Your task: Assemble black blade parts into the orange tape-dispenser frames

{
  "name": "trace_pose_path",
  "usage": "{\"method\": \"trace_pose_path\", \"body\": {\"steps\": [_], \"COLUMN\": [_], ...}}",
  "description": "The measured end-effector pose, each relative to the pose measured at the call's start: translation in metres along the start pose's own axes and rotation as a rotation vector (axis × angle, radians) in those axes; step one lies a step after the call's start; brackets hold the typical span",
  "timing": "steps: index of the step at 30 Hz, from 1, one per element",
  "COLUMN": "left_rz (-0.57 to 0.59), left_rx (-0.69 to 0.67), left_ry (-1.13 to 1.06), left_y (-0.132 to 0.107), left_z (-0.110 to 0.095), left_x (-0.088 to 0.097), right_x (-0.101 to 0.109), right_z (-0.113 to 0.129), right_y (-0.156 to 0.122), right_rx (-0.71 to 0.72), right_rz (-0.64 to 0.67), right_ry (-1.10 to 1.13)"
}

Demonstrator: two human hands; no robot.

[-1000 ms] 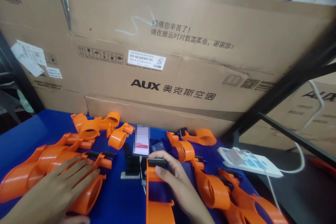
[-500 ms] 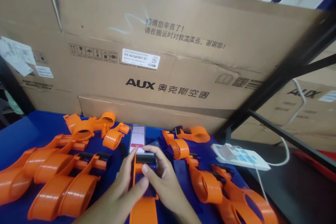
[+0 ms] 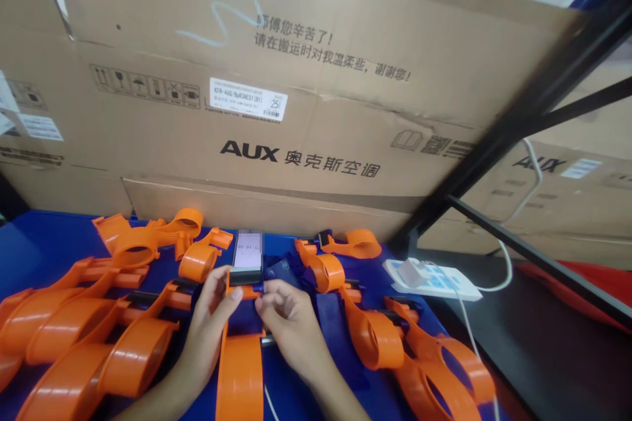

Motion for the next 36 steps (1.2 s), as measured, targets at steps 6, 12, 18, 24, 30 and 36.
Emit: {"method": "trace_pose_path", "body": {"steps": [6, 12, 18, 24, 30, 36], "left_rz": [0.153, 0.034, -0.026, -0.06, 0.009, -0.005], "left_rx": [0.13, 0.131, 0.185, 0.252, 0.112, 0.223], "left_ry": [-0.005, -0.044, -0.143, -0.366, -0.324, -0.242], "left_y": [0.002, -0.001, -0.001, 0.001, 0.004, 0.002], "left_z": [0.008, -0.001, 0.003, 0.006, -0.001, 0.008], "left_x": [-0.004, -0.001, 0.004, 0.01, 0.013, 0.013], "right_x": [-0.003, -0.004, -0.004, -0.005, 0.066, 0.117], "right_z": [-0.007, -0.008, -0.001, 0.006, 0.035, 0.052], "right_y": [-0.003, -0.005, -0.008, -0.006, -0.009, -0.019], "right_rx": [0.005, -0.012, 0.005, 0.083, 0.218, 0.13], "right_rz": [0.037, 0.133, 0.1, 0.02, -0.458, -0.689], "right_ry": [-0.158, -0.17, -0.145, -0.175, -0.513, -1.189]}}
Point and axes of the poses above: each hand's wrist, its own y-axis towards the middle knuckle, its own x-axis out of the back of the hand, z = x × y, the point moved 5 cm from there along y, towards the middle knuckle, and after that the axes turned 9 degrees about -y, right-handed, at the moved point
